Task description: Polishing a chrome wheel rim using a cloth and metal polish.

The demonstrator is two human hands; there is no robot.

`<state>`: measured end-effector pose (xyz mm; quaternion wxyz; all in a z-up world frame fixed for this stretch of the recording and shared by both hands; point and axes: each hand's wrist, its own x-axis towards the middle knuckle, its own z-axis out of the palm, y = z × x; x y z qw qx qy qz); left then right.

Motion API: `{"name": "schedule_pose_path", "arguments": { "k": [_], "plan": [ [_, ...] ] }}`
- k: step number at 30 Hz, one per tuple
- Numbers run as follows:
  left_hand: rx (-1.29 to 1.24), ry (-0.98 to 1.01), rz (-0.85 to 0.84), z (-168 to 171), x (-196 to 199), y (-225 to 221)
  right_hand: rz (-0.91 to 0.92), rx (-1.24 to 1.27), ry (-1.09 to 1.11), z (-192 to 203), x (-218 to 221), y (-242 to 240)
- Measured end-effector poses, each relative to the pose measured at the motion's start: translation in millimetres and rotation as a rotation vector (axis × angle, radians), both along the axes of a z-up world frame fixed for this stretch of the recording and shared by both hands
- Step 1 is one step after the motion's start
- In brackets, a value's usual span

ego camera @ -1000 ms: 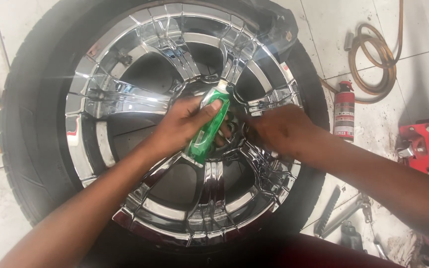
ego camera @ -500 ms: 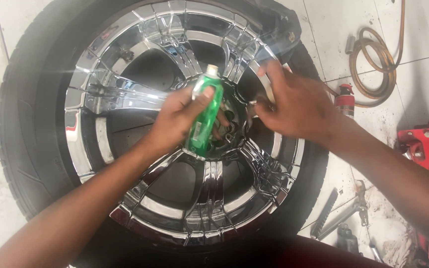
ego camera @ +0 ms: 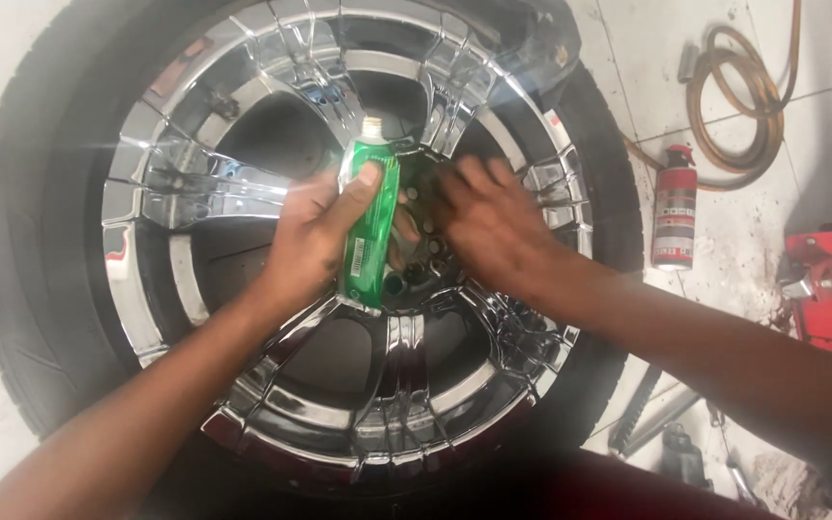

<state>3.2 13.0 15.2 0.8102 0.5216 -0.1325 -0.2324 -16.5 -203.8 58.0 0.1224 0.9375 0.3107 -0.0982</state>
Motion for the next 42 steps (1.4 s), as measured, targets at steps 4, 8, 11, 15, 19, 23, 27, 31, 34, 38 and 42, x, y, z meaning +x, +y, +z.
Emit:
{"name": "schedule_pose_path", "arguments": {
  "k": [4, 8, 11, 15, 19, 23, 27, 31, 34, 38, 42],
  "plan": [
    [-0.005, 0.044, -0.015, -5.0, -2.1, -1.6, -0.056, 0.098, 0.086, -2.4, -9.7, -10.1],
    [-0.003, 0.004, -0.019, -3.1, 1.0, -2.8, -0.041, 0.118, 0.025, -11.4, 9.2, -8.1],
    [0.037, 0.017, -0.03, -2.1, -1.4, -1.3, -0.039, 0.155, -0.056, -23.8, 12.3, -13.8],
    [0.022, 0.065, -0.009, 0.4, -2.7, 0.7, -0.36, 0.462, 0.329, 19.8, -16.7, -16.8],
    [0.041, 0.077, -0.01, -4.0, -2.1, 0.1, -0.287, 0.572, 0.38, -38.7, -22.9, -44.0],
    [0.011, 0.049, -0.023, -4.2, -1.9, -0.2, -0.055, 0.144, -0.017, -36.9, -0.5, -17.1],
    [-0.009, 0.044, -0.003, 3.1, -2.8, 1.2, -0.055, 0.311, 0.05, -3.9, -15.7, -26.2],
    [-0.031, 0.008, -0.015, -10.0, 0.2, -1.8, -0.009, 0.492, -0.011, -29.6, -21.5, -34.8],
    [-0.018, 0.047, -0.035, -7.8, 0.5, -4.6, -0.025, 0.134, -0.097, -29.7, -0.6, -12.1],
    [-0.04, 0.053, -0.03, -6.8, -2.2, -3.4, -0.061, -0.052, -0.057, -19.4, 0.3, -9.2],
    [-0.025, 0.021, -0.031, -5.8, -0.1, -1.6, -0.111, 0.127, 0.071, -3.2, -14.0, -4.7]
  ]
}}
